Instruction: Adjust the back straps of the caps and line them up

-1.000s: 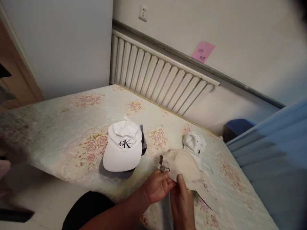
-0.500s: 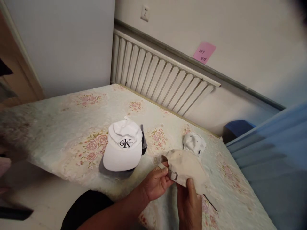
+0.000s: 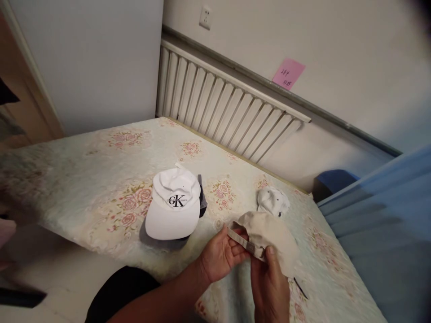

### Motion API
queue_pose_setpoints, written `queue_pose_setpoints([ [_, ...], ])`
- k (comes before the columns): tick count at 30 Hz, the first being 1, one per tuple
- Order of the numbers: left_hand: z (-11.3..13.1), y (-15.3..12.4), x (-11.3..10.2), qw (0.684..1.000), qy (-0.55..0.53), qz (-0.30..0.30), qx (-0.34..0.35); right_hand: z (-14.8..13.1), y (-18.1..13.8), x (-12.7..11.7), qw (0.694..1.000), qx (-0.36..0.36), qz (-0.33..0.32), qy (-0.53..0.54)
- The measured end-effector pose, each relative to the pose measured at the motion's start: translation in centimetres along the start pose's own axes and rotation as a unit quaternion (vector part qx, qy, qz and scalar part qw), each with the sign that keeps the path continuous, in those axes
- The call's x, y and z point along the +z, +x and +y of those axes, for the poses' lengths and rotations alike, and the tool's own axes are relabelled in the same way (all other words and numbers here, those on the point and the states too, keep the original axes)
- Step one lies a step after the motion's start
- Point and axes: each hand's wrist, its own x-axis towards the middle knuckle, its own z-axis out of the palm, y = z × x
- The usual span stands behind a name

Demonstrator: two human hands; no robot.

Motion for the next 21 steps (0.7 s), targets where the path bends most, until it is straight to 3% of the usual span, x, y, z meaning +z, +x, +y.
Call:
queue_pose_setpoints([
  [8, 1.0, 0.0, 1.1, 0.998, -0.040, -0.054, 0.006, -1.7, -0.4, -0.8, 0.998, 0.035, 0.021, 0.050],
  [15, 4.0, -0.3, 1.9, 0.995, -0.023, 0.041, 0.086, -2.7, 0.4, -1.4, 0.995, 0.049, -0.019, 0.082],
  [21, 4.0, -0.9, 2.0, 0.996, -0.017, 0.029, 0.085, -3.1, 0.8, -0.5, 0.976, 0.081, -0.046, 0.196],
])
